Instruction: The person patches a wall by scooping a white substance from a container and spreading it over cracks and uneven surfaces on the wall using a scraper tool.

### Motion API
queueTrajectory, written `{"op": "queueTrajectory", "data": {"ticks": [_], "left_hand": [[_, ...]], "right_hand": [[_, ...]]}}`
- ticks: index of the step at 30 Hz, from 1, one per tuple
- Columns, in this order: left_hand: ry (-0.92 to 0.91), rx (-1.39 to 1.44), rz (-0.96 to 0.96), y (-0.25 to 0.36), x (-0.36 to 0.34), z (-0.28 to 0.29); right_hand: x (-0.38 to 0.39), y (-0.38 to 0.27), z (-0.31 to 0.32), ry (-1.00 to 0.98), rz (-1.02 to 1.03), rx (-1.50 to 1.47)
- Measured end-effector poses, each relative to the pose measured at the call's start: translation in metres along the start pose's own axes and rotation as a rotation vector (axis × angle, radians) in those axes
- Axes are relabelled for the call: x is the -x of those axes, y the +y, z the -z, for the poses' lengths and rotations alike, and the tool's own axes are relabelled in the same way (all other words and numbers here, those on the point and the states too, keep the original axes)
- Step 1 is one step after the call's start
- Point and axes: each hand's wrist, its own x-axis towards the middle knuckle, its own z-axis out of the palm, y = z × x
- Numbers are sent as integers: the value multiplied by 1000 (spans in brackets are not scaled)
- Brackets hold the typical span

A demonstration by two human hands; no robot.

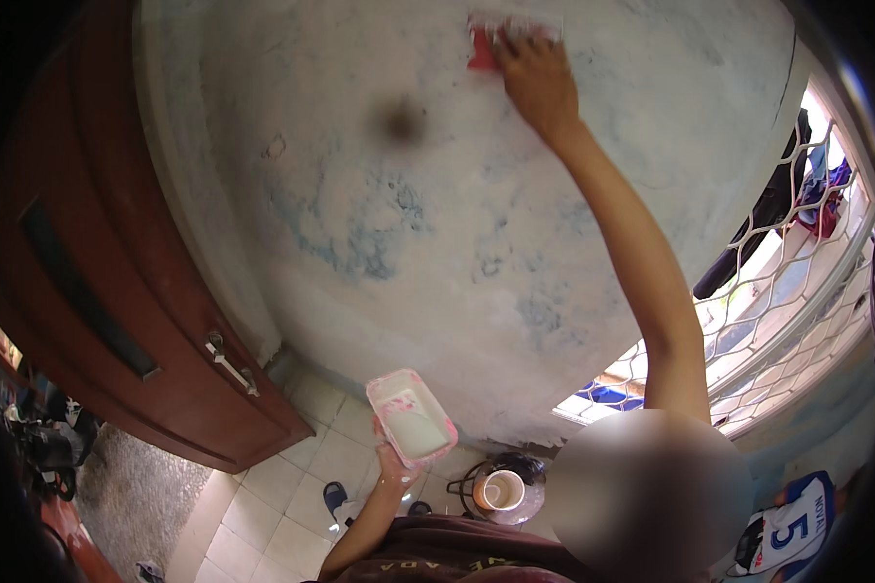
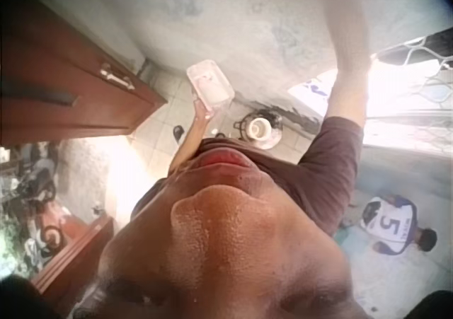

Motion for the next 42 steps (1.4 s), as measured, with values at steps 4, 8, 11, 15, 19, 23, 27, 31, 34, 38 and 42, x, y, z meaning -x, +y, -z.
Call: {"op": "queueTrajectory", "data": {"ticks": [4,8,11,15,19,23,27,31,34,38,42], "left_hand": [[-74,14,42,14,-10,-3],[-13,-46,87,49,-13,0],[63,-33,83,77,-16,6],[50,-9,113,101,-19,-3],[23,-48,197,116,-32,8],[-16,-106,226,131,-37,3],[-83,-137,285,134,-42,0],[-81,-153,350,150,-31,-17],[-77,-150,342,161,-31,-11],[-78,-130,330,155,-41,5],[-78,-95,259,143,-49,14]], "right_hand": [[102,-86,-1,-167,103,8],[147,-145,24,-354,208,-206],[116,-133,31,-210,138,-368],[4,-22,49,131,-142,-126],[-24,45,43,123,-303,114],[34,-29,13,-164,-142,148],[125,-164,24,-410,140,-72],[121,-190,47,-566,-58,-391],[44,-95,42,69,-136,-186],[-37,62,61,253,-356,246],[-11,82,45,-77,-429,281]]}}
